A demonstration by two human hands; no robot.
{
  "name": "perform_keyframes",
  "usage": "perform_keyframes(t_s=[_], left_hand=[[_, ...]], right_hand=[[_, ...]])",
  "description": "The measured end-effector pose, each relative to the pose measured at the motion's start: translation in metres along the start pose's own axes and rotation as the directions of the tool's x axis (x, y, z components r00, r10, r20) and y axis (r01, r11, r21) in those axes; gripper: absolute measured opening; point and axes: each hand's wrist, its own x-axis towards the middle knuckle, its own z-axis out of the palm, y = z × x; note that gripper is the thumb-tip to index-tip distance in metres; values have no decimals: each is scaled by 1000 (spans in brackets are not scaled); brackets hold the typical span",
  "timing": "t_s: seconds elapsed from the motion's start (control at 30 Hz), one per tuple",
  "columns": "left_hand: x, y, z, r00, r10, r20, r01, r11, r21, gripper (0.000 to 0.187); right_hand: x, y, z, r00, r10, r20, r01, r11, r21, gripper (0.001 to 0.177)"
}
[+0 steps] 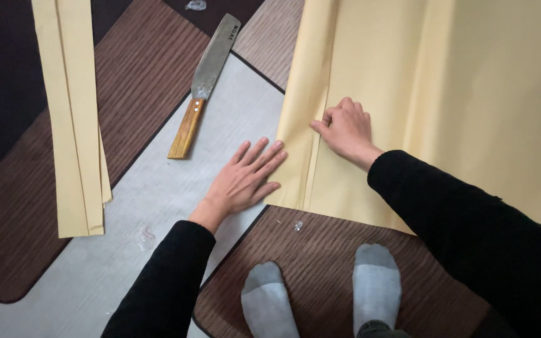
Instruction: Cutting strips of paper by folding and slicing with a knife
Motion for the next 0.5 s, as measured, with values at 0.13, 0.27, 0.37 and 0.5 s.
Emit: perform_keyframes(t_s=[0.13,0.27,0.37,0.5], left_hand=[[-1,-1,4,1000,-11,5,11,1000,-28,78],[-2,-3,9,1000,-8,-15,8,1000,-6,79],[-2,-4,12,1000,-6,-18,6,1000,-5,79],[-2,-3,15,999,-3,-37,4,1000,14,80]], right_hand=[[-3,-3,-1,1000,-18,-1,18,1000,-4,41],[-4,-5,-2,1000,-14,-8,14,1000,-3,40],[-1,0,2,999,-31,-9,31,1000,-6,40],[3,7,8,999,-41,-16,41,999,-11,41]])
